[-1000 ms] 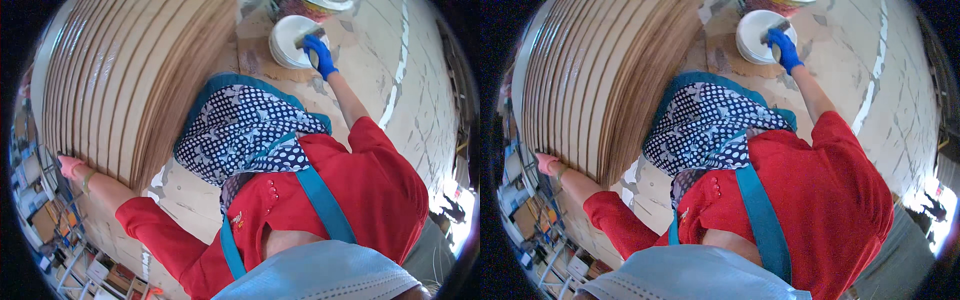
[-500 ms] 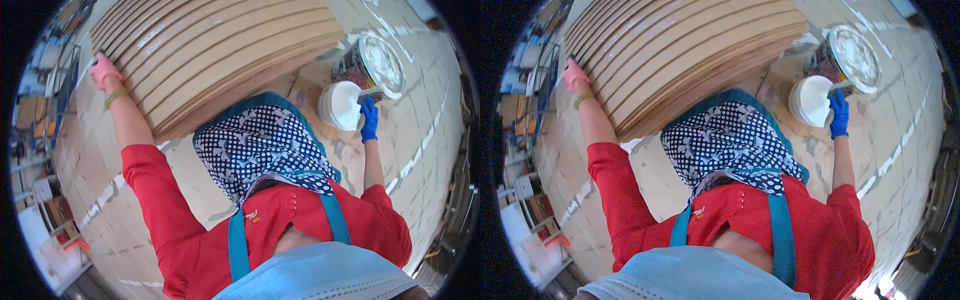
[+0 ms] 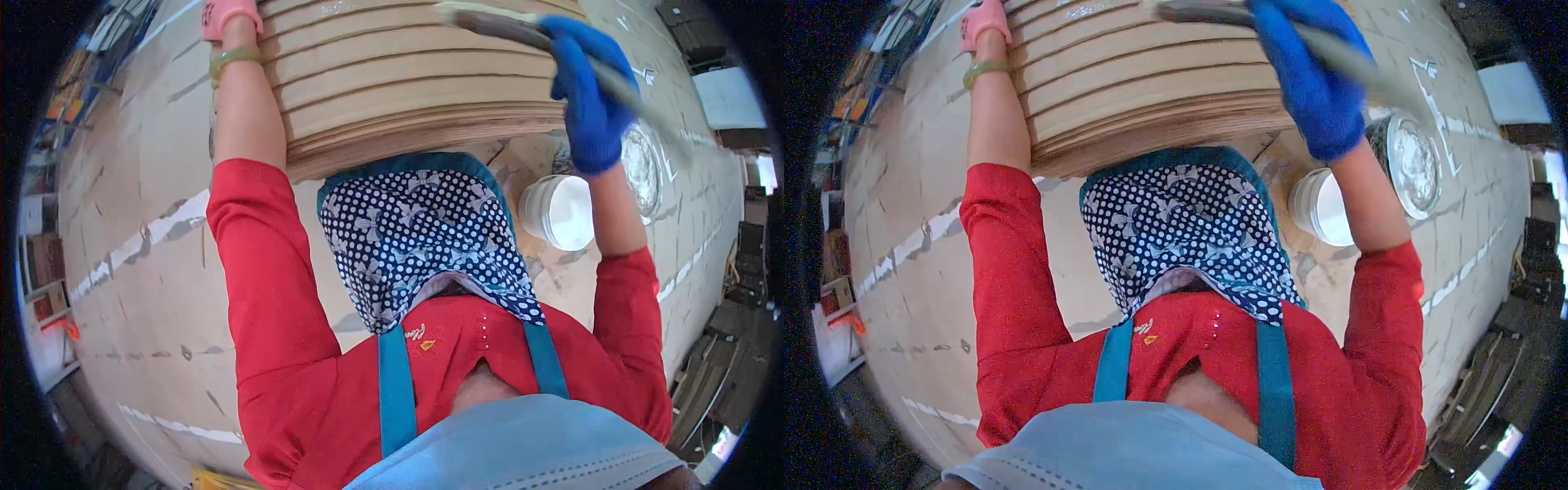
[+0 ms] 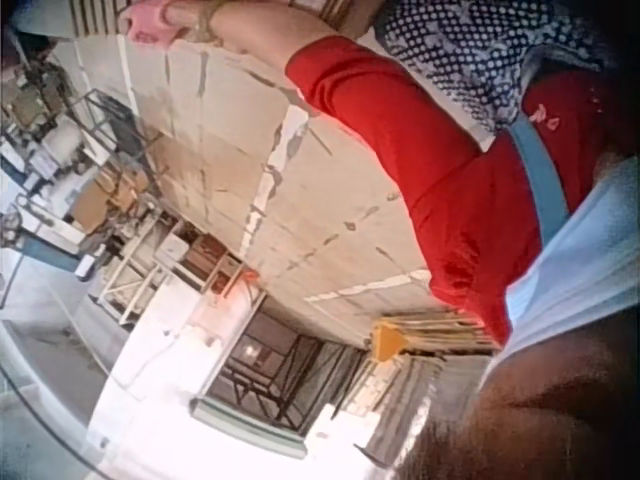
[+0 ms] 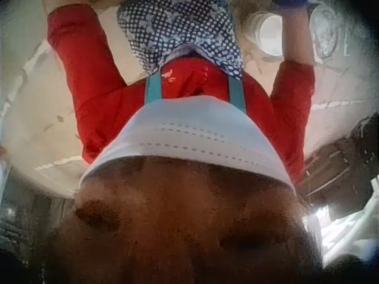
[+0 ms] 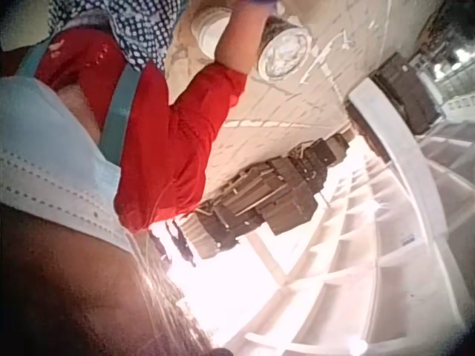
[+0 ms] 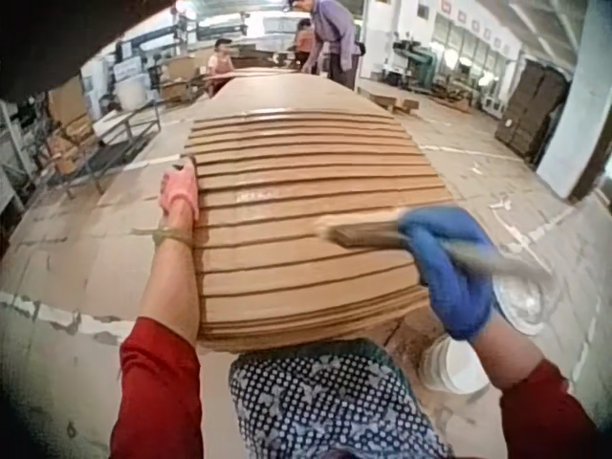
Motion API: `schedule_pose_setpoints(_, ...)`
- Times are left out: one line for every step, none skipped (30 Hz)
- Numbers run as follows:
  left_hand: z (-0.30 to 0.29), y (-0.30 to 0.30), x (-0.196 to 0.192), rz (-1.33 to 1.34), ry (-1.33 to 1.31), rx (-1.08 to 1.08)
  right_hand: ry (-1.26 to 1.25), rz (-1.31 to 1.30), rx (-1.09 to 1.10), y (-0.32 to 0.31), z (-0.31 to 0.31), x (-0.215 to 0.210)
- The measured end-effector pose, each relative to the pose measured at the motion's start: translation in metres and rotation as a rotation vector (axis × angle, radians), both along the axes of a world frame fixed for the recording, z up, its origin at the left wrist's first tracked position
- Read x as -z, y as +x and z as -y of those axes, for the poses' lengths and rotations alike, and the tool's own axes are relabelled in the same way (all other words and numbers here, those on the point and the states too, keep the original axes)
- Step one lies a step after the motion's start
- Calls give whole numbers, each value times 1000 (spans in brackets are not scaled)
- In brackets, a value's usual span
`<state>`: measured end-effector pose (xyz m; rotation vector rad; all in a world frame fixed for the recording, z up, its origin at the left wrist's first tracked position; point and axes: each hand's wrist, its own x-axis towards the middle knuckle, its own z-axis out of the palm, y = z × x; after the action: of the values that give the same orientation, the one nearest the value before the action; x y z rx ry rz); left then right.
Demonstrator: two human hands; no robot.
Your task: Applying glue to the edges of a stack of corrugated cardboard sheets using a brush.
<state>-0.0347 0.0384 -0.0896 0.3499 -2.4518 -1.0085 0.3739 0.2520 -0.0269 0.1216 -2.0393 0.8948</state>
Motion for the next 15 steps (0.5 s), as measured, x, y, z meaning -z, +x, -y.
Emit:
schedule_pose_setpoints(1,1,2,8,4,-10,-54,41,-5,-24,24,-14)
schedule_pose_setpoints(2,3,3,22,20,11,-108,81,-11,-43,40,-27)
schedule_pose_setpoints(-5,5,-2,32,48,47,-94,86,-7,-56,26,-21)
schedule_pose_setpoints(-11,10,-7,39,71,78,62,218,0,-75,4,-10)
schedule_pose_setpoints(-17,15,-13,39,81,77,219,348,10,-87,-17,0)
schedule_pose_setpoints(-12,19,-13,47,71,80,219,354,-12,-95,-3,-2)
schedule_pose_setpoints(-9,24,-13,53,63,86,136,408,-41,-103,21,-10)
schedule_pose_setpoints(-7,28,-13,59,55,95,54,462,-66,-110,46,-20)
schedule_pose_setpoints(-6,32,-15,61,58,86,-24,514,-85,-113,62,-25)
schedule_pose_setpoints(-7,35,-16,50,46,90,-20,517,-91,-114,68,-26)
schedule_pose_setpoints(-8,37,-17,39,32,93,9,514,-73,-115,74,-26)
schedule_pose_setpoints(-8,39,-18,27,19,99,38,511,-54,-116,78,-26)
schedule_pose_setpoints(-8,40,-18,29,21,96,67,507,-34,-116,81,-27)
schedule_pose_setpoints(-7,40,-19,27,15,101,68,508,-39,-115,83,-26)
schedule_pose_setpoints(-6,39,-19,25,8,108,55,569,-67,-113,84,-23)
